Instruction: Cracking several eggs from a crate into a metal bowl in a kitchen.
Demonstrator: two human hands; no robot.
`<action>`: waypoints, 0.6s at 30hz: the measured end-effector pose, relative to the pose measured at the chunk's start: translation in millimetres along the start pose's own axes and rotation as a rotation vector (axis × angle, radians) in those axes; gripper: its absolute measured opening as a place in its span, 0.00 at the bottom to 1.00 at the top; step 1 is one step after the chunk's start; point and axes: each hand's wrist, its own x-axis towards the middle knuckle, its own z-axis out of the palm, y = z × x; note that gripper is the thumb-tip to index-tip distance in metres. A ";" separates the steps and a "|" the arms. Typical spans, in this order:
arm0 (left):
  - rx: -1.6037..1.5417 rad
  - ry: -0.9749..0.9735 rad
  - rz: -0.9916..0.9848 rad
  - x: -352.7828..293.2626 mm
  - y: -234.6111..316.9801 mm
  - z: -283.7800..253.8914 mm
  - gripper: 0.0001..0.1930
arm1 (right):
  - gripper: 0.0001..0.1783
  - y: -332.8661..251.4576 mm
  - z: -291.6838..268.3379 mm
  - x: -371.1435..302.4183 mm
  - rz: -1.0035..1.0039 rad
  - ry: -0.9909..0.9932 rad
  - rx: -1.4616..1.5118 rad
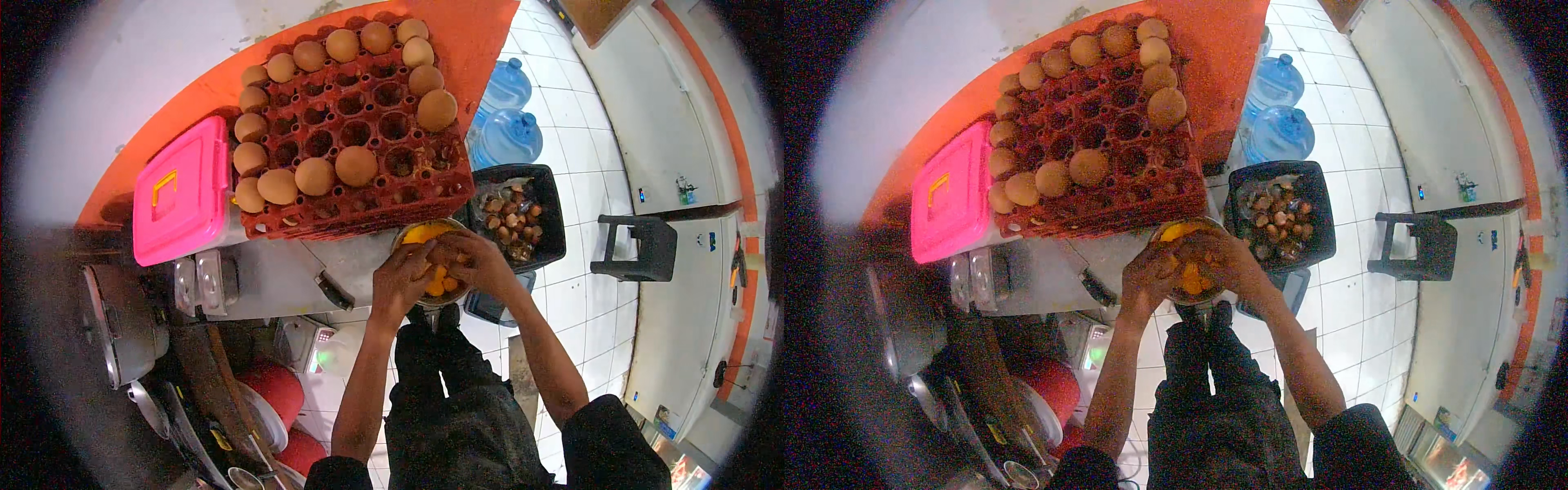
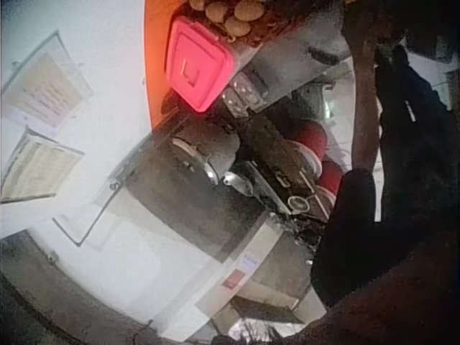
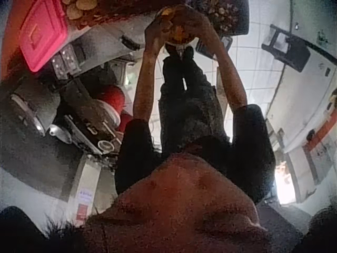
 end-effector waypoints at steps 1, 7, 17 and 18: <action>-0.023 -0.003 0.052 3.4 4.3 1.5 0.27 | 0.25 -5.1 -5.3 0.4 -0.003 -0.001 0.001; -0.330 -0.040 0.046 20.5 49.1 12.4 0.28 | 0.21 10.8 -37.1 -23.9 0.301 0.355 1.359; -0.761 0.174 -0.586 -58.8 -25.7 18.6 0.16 | 0.25 -6.1 -125.2 -14.7 0.280 0.750 -0.351; -0.755 0.177 -0.594 -62.7 -29.7 16.1 0.16 | 0.22 -46.3 -117.9 10.9 0.173 0.769 -0.262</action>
